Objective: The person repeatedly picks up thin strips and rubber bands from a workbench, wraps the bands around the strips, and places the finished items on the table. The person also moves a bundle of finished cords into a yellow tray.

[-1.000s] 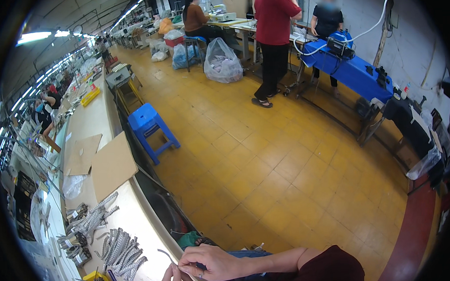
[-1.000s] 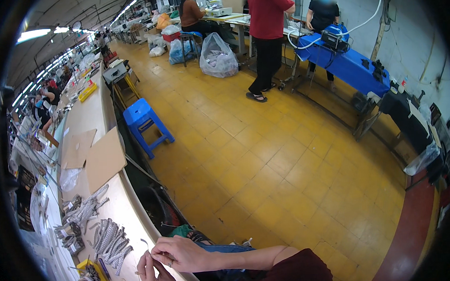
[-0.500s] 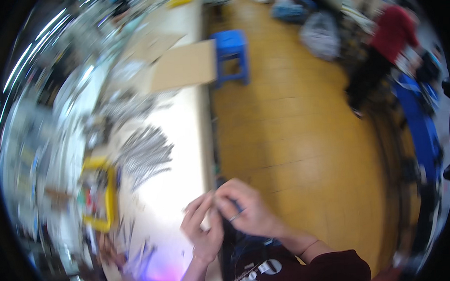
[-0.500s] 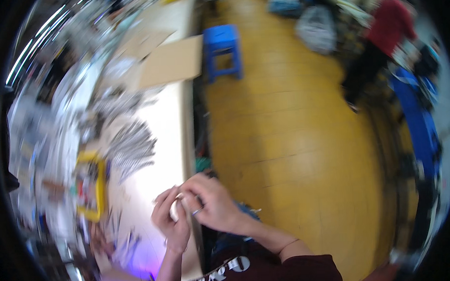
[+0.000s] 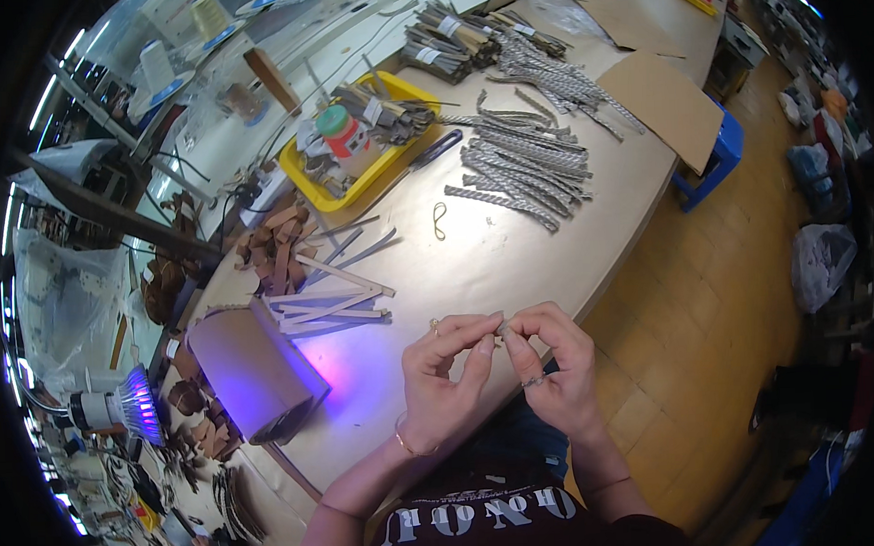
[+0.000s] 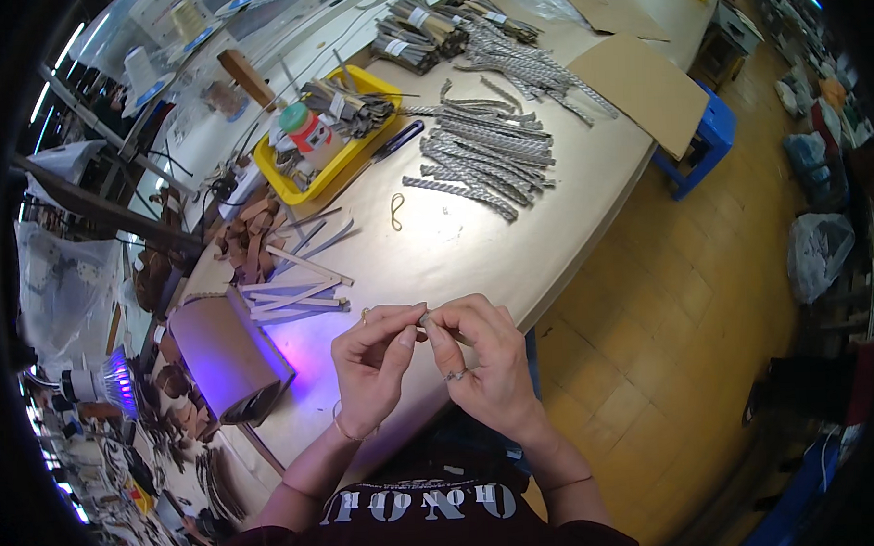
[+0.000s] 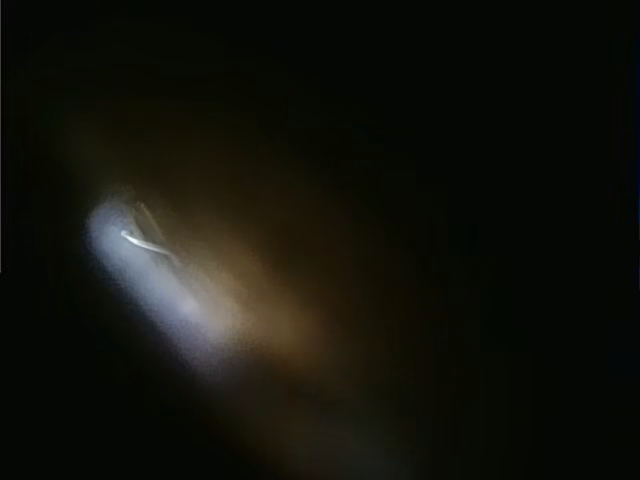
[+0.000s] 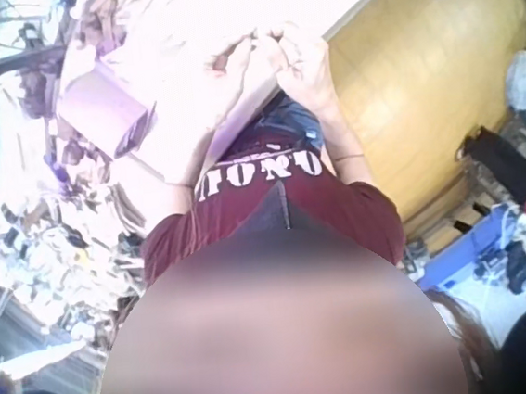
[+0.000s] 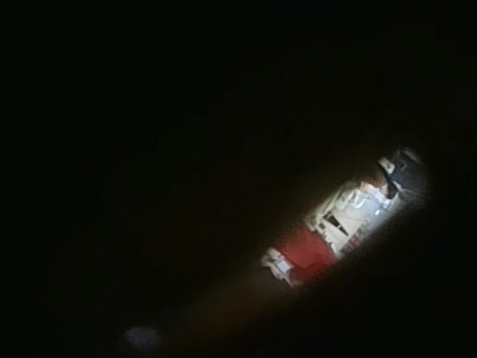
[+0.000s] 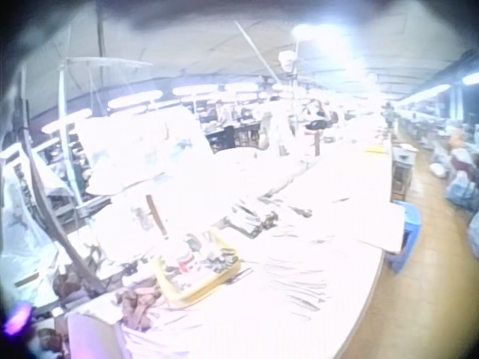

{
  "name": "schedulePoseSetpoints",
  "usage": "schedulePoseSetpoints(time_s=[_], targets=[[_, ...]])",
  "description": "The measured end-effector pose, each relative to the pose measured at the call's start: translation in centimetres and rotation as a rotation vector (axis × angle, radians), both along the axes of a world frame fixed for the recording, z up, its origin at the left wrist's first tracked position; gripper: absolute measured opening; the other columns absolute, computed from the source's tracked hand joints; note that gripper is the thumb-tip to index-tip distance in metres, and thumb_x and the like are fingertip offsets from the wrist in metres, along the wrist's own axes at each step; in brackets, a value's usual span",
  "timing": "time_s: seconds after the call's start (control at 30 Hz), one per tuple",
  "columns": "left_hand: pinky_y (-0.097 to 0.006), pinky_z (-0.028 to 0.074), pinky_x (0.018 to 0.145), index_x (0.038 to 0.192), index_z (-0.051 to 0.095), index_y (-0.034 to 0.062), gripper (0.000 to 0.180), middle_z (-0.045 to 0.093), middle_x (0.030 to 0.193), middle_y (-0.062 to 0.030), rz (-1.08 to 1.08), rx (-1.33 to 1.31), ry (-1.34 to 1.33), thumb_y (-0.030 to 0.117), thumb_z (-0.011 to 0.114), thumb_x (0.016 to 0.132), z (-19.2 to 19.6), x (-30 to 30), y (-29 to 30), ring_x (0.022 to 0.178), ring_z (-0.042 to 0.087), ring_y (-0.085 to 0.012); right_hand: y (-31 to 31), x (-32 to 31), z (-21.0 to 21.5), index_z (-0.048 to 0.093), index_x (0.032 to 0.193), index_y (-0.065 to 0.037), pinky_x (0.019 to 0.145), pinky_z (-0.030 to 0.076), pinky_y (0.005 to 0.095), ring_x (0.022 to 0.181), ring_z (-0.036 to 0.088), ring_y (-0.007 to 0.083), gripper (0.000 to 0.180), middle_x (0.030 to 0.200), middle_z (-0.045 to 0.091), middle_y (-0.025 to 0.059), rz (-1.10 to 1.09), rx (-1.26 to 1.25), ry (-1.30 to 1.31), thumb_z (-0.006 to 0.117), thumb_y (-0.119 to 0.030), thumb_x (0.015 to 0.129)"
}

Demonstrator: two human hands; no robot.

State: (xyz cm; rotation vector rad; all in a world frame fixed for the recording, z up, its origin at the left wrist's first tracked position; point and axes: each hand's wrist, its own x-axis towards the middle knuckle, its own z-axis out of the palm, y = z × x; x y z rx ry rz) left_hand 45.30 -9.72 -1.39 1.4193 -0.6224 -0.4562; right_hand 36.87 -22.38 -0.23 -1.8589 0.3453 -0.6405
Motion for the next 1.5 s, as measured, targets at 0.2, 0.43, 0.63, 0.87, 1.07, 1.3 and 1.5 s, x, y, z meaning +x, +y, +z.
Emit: schedulePoseSetpoints(time_s=[0.2, 0.43, 0.63, 0.87, 1.07, 1.3, 1.5], targets=[[-0.026, 0.05, 0.085, 0.111, 0.071, 0.0006, 0.027, 0.07, 0.103, -0.012, 0.046, 0.06, -0.117, -0.005, 0.061, 0.087, -0.4, 0.7, 1.2, 0.094, 0.065, -0.014, 1.0, 0.8, -0.4, 0.066, 0.093, -0.003, 0.072, 0.044, 0.0323, 0.075, 0.059, 0.0235, 0.008, 0.089, 0.065, 0.0093, 0.018, 0.004, 0.006, 0.067, -0.007, 0.087], [-0.026, 0.052, 0.08, 0.108, 0.071, -0.0015, 0.019, 0.07, 0.102, -0.0117, 0.015, 0.019, 0.141, 0.0, 0.064, 0.09, -0.6, 1.1, 2.0, 0.09, 0.065, -0.0133, 1.4, 1.0, -0.7, 0.064, 0.091, -0.003, 0.073, 0.044, 0.0324, 0.075, 0.059, 0.0231, 0.006, 0.088, 0.063, 0.0092, 0.084, 0.023, 0.046, 0.066, -0.005, 0.085], [-0.024, 0.049, 0.071, 0.101, 0.072, -0.0024, 0.016, 0.067, 0.095, -0.0084, 0.19, 0.044, 0.172, 0.007, 0.059, 0.096, -1.4, 2.4, 4.1, 0.079, 0.06, -0.0112, 2.3, 1.3, -1.4, 0.062, 0.088, -0.003, 0.072, 0.045, 0.032, 0.075, 0.058, 0.0226, 0.006, 0.087, 0.062, 0.0084, 0.182, 0.062, 0.043, 0.065, -0.003, 0.083], [-0.018, 0.041, 0.059, 0.122, 0.058, 0.0029, 0.025, 0.06, 0.085, -0.0012, 0.933, -0.333, 0.039, 0.015, 0.05, 0.102, 4.0, 10.0, 17.2, 0.068, 0.048, -0.0032, 3.0, 0.0, -4.8, 0.062, 0.087, -0.007, 0.073, 0.044, 0.0343, 0.079, 0.06, 0.0239, 0.008, 0.086, 0.061, 0.0063, 0.383, -0.26, 0.165, 0.066, -0.009, 0.08], [-0.018, 0.048, 0.062, 0.128, 0.052, 0.0019, 0.028, 0.059, 0.124, -0.0112, 0.678, -0.733, 0.159, 0.015, 0.043, 0.105, 6.9, 8.8, 21.3, 0.078, 0.057, -0.0043, 5.7, 0.5, -8.9, 0.063, 0.085, -0.008, 0.073, 0.042, 0.0366, 0.079, 0.059, 0.0242, 0.011, 0.083, 0.059, 0.0058, 0.256, -0.607, 0.267, 0.069, -0.017, 0.083], [-0.026, 0.051, 0.067, 0.115, 0.053, 0.0011, 0.021, 0.062, 0.1, -0.0117, 0.42, -0.373, 0.182, 0.018, 0.048, 0.104, 0.9, 5.1, 10.4, 0.079, 0.061, -0.015, 5.4, 1.1, -8.3, 0.063, 0.087, -0.008, 0.072, 0.042, 0.0365, 0.079, 0.057, 0.024, 0.028, 0.084, 0.058, 0.0053, 0.301, -0.527, 0.358, 0.075, -0.032, 0.08], [-0.026, 0.047, 0.067, 0.105, 0.056, -0.0012, 0.015, 0.059, 0.089, -0.0088, 0.257, -0.061, -0.06, 0.013, 0.054, 0.1, 0.2, 2.5, 6.3, 0.072, 0.055, -0.0133, 3.5, 0.2, -5.4, 0.065, 0.104, -0.007, 0.08, 0.042, 0.0354, 0.09, 0.059, 0.0234, 0.037, 0.101, 0.06, 0.0075, -0.141, -0.511, 0.081, 0.077, -0.032, 0.079]])
